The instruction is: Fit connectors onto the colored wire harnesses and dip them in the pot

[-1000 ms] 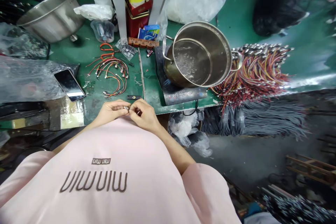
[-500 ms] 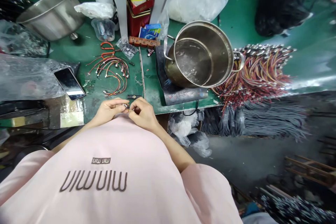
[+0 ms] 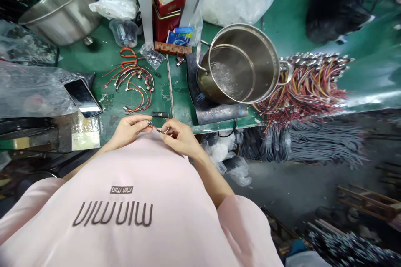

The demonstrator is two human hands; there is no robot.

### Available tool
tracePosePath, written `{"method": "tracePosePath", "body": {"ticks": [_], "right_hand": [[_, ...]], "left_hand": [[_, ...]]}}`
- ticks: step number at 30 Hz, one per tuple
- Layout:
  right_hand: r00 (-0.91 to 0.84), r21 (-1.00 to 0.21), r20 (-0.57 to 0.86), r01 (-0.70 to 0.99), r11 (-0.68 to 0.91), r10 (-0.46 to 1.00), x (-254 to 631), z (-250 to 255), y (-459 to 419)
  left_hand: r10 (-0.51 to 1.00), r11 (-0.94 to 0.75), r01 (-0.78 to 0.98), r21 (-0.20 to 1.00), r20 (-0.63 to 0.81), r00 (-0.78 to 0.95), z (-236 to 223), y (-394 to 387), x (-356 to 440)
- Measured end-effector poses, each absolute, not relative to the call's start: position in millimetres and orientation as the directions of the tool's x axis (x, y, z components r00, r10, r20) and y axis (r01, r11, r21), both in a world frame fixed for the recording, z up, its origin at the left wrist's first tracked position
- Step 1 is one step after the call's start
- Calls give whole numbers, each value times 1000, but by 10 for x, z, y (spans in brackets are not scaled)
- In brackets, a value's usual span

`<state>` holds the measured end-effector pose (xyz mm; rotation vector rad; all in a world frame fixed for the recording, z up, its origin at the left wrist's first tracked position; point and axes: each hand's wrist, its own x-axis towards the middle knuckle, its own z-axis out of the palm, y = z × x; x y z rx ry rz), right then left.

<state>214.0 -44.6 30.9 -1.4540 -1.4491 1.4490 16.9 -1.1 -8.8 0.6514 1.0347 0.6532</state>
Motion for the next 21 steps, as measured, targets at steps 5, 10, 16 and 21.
{"method": "tracePosePath", "body": {"ticks": [5, 10, 16, 21], "right_hand": [[-151, -916, -178, 386, -108, 972, 2080, 335, -456], [-139, -911, -77, 412, -13, 987, 2033, 290, -450], [-172, -889, 29, 446, 104, 985, 1966, 223, -415], [-180, -892, -29, 448, 55, 983, 1995, 265, -413]], "left_hand": [[758, 617, -130, 776, -541, 364, -43, -33, 162], [759, 593, -75, 801, -526, 383, -34, -46, 162], [732, 636, -124, 761, -545, 409, -71, -47, 181], [728, 659, -195, 727, -551, 407, -81, -43, 173]]}}
